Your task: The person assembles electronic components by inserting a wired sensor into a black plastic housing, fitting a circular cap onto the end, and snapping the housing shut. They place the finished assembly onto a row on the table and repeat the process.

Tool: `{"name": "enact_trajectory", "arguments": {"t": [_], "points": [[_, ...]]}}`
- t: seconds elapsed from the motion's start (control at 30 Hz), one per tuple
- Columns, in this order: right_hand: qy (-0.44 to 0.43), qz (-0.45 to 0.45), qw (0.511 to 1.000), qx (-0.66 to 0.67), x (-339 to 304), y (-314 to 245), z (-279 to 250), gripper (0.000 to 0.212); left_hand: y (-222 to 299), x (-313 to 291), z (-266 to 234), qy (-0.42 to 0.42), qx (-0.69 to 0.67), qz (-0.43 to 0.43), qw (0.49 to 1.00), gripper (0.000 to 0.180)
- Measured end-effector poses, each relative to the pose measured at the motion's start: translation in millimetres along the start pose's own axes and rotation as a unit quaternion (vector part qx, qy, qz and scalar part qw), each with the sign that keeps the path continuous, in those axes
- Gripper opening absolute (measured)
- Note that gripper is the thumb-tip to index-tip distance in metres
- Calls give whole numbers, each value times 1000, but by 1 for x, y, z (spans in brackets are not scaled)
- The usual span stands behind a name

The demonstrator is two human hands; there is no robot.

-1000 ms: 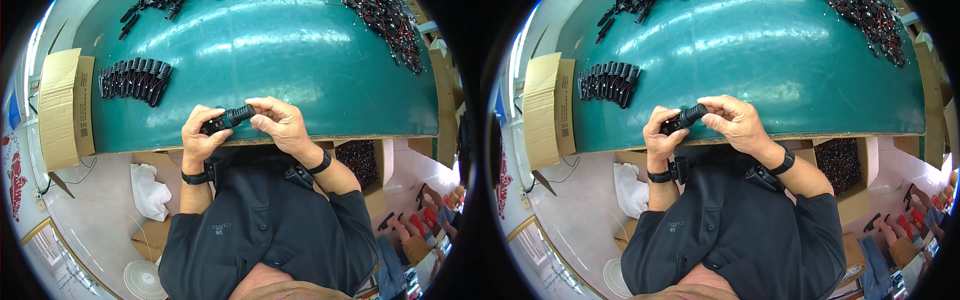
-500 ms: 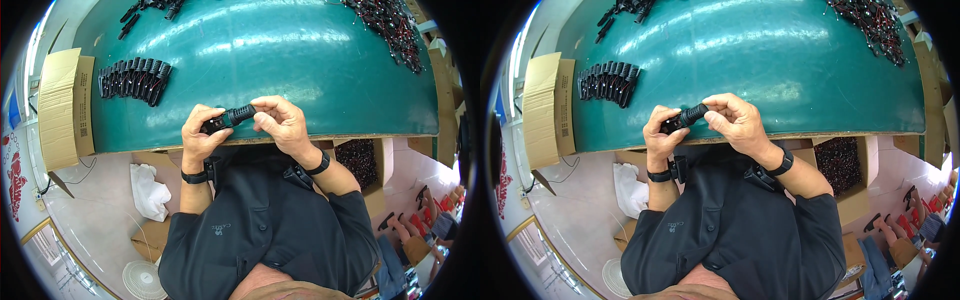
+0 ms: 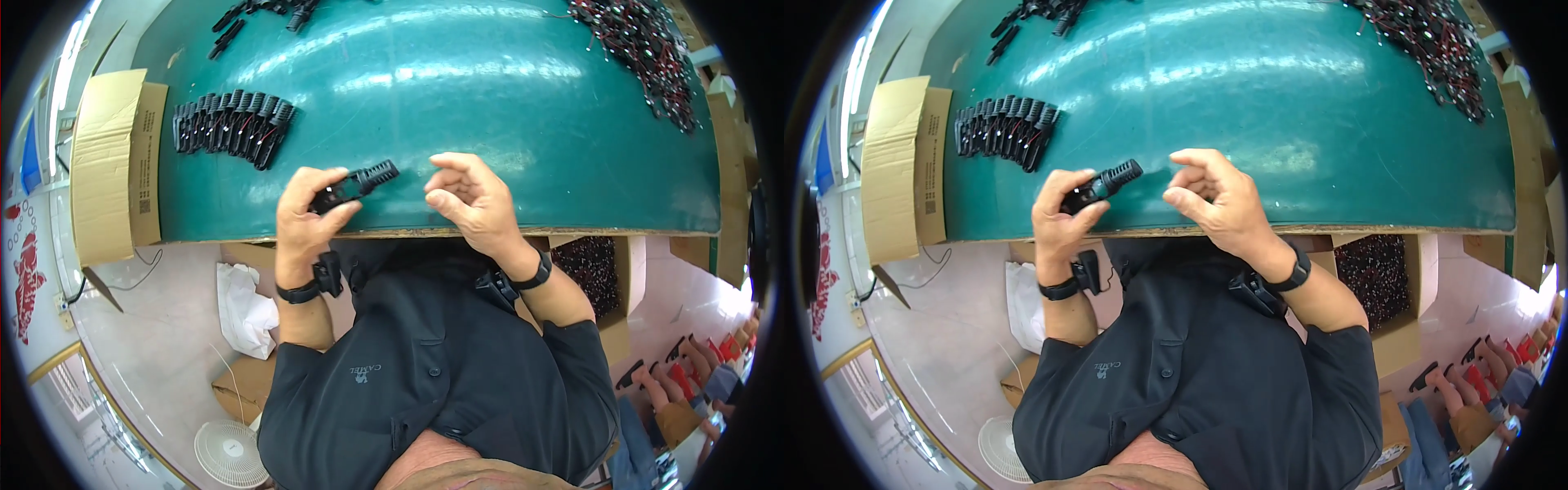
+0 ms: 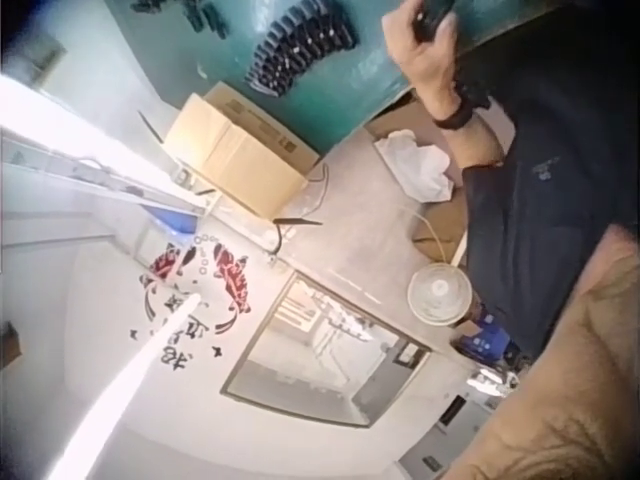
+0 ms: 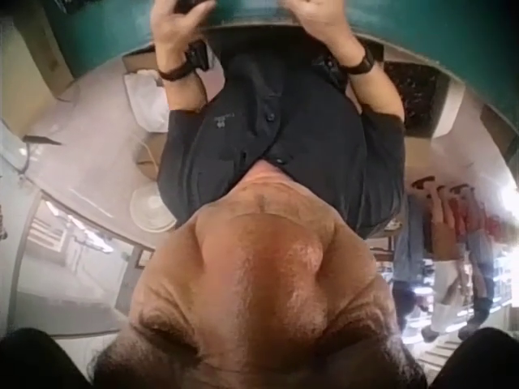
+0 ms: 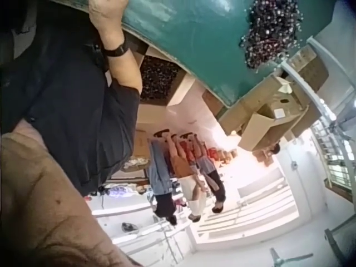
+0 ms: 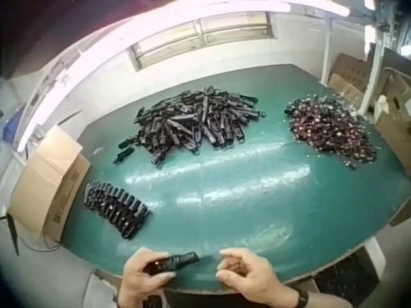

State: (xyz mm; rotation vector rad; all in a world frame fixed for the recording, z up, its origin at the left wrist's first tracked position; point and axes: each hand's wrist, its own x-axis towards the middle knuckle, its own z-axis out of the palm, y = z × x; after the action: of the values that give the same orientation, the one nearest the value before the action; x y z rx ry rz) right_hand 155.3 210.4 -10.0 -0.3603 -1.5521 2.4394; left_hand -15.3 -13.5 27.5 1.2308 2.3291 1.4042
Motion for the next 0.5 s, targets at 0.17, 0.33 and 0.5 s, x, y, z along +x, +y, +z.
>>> {"name": "enact_trajectory", "arguments": {"t": [0.17,0.33,0.5], "points": [[-5,-121,969,-213,-6,-1,0,29,42,31,-52,-68,223,-44,971,41],[-3,-144,954,-262,-6,0,0,24,51,71,-47,-219,384,65,895,22],[-11,-155,959,-238,-3,-2,2,24,51,96,-33,-274,420,101,859,16]]}}
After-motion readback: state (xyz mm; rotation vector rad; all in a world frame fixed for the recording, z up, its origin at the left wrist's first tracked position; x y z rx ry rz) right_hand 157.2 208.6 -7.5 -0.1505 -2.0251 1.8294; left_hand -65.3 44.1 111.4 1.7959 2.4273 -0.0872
